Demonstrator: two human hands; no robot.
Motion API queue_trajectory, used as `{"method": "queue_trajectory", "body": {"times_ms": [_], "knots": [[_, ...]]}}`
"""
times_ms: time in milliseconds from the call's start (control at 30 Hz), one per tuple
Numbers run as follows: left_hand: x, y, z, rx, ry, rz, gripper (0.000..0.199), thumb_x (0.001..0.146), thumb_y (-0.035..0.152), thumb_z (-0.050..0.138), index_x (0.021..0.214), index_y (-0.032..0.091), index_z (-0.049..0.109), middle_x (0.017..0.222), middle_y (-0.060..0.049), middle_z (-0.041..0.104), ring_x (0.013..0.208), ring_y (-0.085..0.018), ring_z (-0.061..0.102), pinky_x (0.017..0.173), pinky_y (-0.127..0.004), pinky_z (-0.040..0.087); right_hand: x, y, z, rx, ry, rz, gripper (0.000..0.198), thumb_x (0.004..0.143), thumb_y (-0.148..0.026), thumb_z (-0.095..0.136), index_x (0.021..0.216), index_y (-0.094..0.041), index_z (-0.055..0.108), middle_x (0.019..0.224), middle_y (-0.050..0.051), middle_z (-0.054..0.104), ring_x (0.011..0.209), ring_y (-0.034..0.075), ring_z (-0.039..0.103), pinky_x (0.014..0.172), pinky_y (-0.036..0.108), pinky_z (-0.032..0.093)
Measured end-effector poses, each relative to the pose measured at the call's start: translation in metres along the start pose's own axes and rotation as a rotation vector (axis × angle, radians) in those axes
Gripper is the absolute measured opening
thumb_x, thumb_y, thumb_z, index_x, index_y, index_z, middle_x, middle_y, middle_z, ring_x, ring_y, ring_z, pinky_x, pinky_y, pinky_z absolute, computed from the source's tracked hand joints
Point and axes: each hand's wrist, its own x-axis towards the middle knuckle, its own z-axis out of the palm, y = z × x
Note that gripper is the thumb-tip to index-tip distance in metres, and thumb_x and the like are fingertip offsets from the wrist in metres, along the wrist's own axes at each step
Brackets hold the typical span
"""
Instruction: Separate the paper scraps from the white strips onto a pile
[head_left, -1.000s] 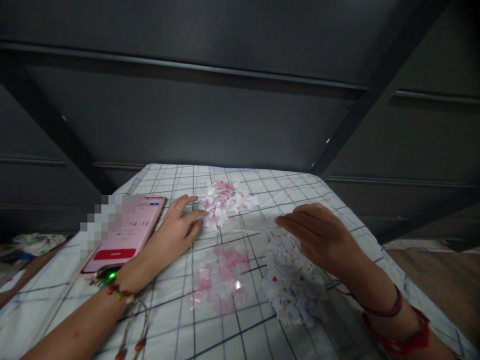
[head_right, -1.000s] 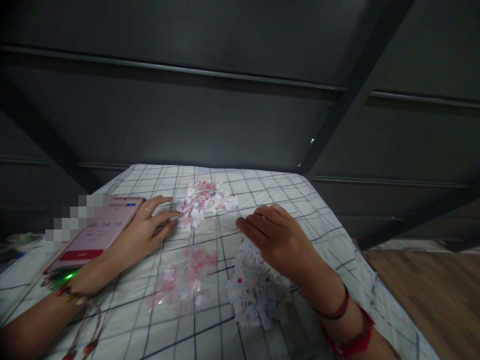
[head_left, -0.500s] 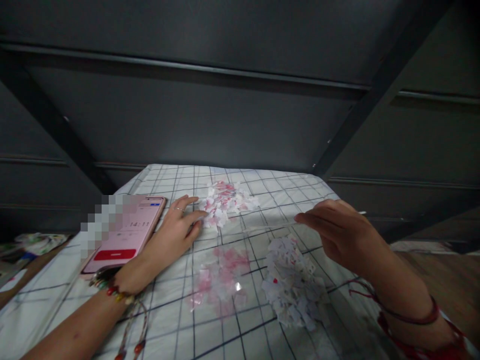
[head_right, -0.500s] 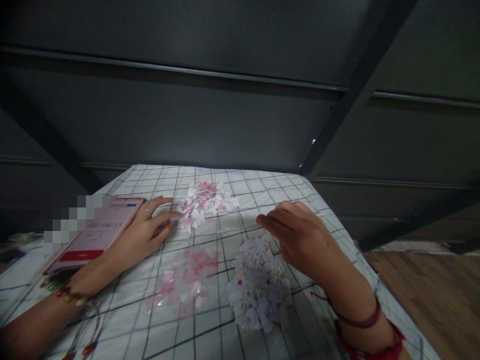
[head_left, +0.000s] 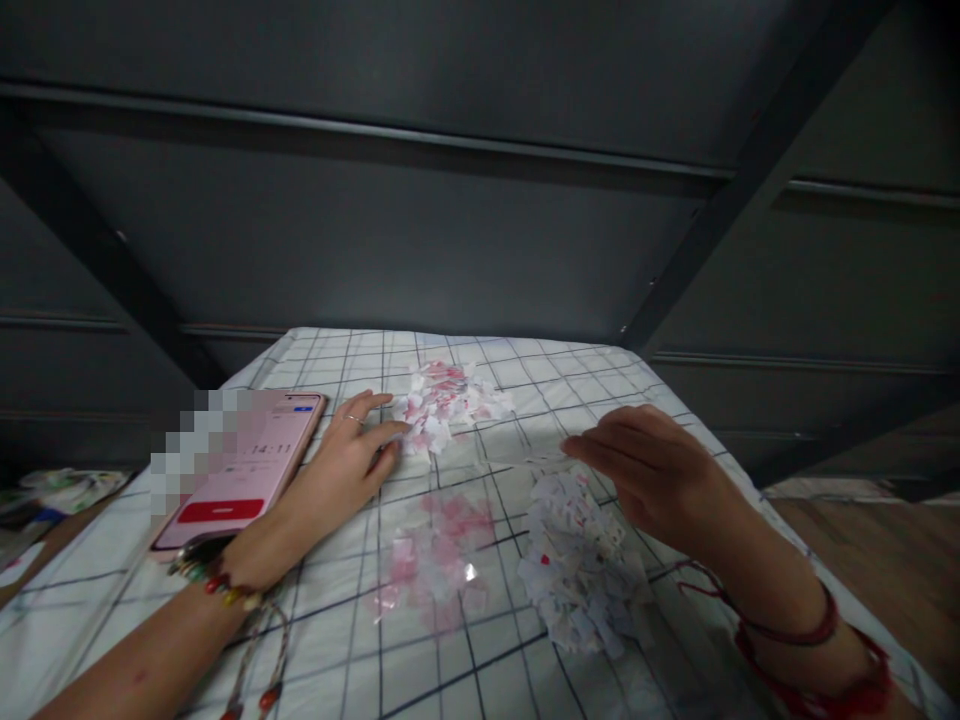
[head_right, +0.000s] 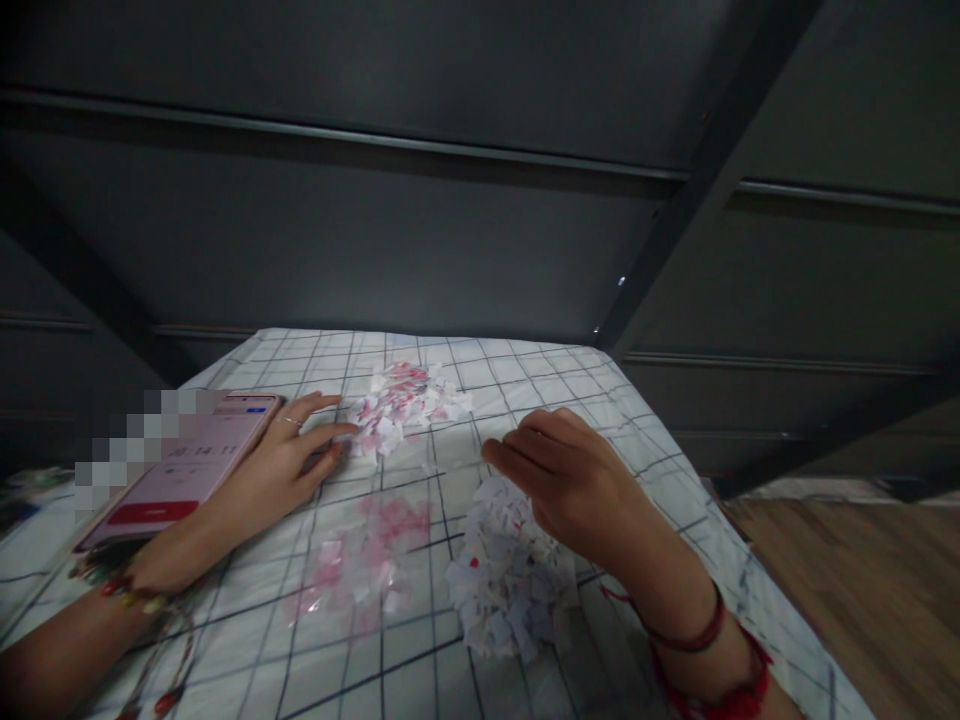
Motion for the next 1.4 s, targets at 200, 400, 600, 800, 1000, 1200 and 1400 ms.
{"method": "queue_trajectory", "body": {"times_ms": [200,400,600,800,1000,1200,1400], "knots": [[0.000,0.008,0.002,-0.077,-0.033,0.124,0.029,0.091,0.029,0.042,0.105,0.021,0.067,0.129,-0.011,0.046,0.128,-0.029,0.036,0.106,-0.051,0.036,-0.001,0.000,0.003,0.017,-0.017,-0.018,0.030,0.081,0.002,0.042,0.090,-0.015,0.065,0.074,0.004,0.066,0.071,0.016,0.053,0.064,0.031,0.046],[-0.001,0.011,0.002,-0.113,-0.033,0.182,0.028,0.090,0.026,0.044,0.106,0.021,0.066,0.131,-0.011,0.045,0.130,-0.030,0.035,0.108,-0.051,0.035,0.000,0.000,-0.003,0.078,-0.005,-0.024,0.034,0.079,0.005,0.039,0.088,-0.015,0.064,0.073,0.004,0.066,0.070,0.015,0.053,0.061,0.030,0.045],[-0.001,0.009,0.003,-0.125,-0.010,0.190,0.028,0.090,0.022,0.043,0.106,0.020,0.066,0.131,-0.012,0.045,0.129,-0.030,0.035,0.106,-0.053,0.037,0.002,-0.005,-0.006,0.140,-0.007,-0.015,0.031,0.080,0.004,0.040,0.089,-0.014,0.064,0.073,0.004,0.066,0.069,0.015,0.054,0.061,0.030,0.045],[0.000,0.009,0.001,-0.133,-0.023,0.174,0.028,0.090,0.021,0.043,0.104,0.020,0.067,0.130,-0.011,0.046,0.129,-0.030,0.035,0.106,-0.052,0.038,0.003,-0.006,-0.008,0.166,-0.009,-0.024,0.030,0.080,0.004,0.041,0.088,-0.015,0.063,0.073,0.004,0.067,0.070,0.015,0.054,0.060,0.029,0.045],[0.000,0.009,-0.001,-0.122,-0.033,0.170,0.029,0.090,0.021,0.043,0.105,0.021,0.067,0.129,-0.012,0.046,0.129,-0.031,0.036,0.106,-0.053,0.037,0.003,-0.005,-0.004,0.091,-0.007,-0.019,0.033,0.080,0.004,0.038,0.089,-0.016,0.063,0.072,0.003,0.066,0.070,0.015,0.055,0.060,0.030,0.046],[0.000,0.008,-0.001,-0.094,-0.024,0.200,0.031,0.091,0.021,0.040,0.106,0.018,0.066,0.129,-0.013,0.043,0.128,-0.032,0.035,0.106,-0.053,0.037,-0.003,0.000,-0.009,0.135,-0.019,-0.004,0.034,0.079,0.006,0.038,0.090,-0.016,0.062,0.073,0.003,0.065,0.069,0.014,0.053,0.059,0.029,0.044],[-0.001,0.007,0.001,-0.107,-0.007,0.195,0.029,0.091,0.021,0.040,0.105,0.020,0.066,0.129,-0.012,0.044,0.129,-0.030,0.035,0.106,-0.053,0.037,-0.003,0.000,-0.012,0.165,-0.049,-0.020,0.031,0.081,0.004,0.040,0.089,-0.017,0.061,0.073,0.003,0.066,0.069,0.013,0.052,0.059,0.029,0.043]]}}
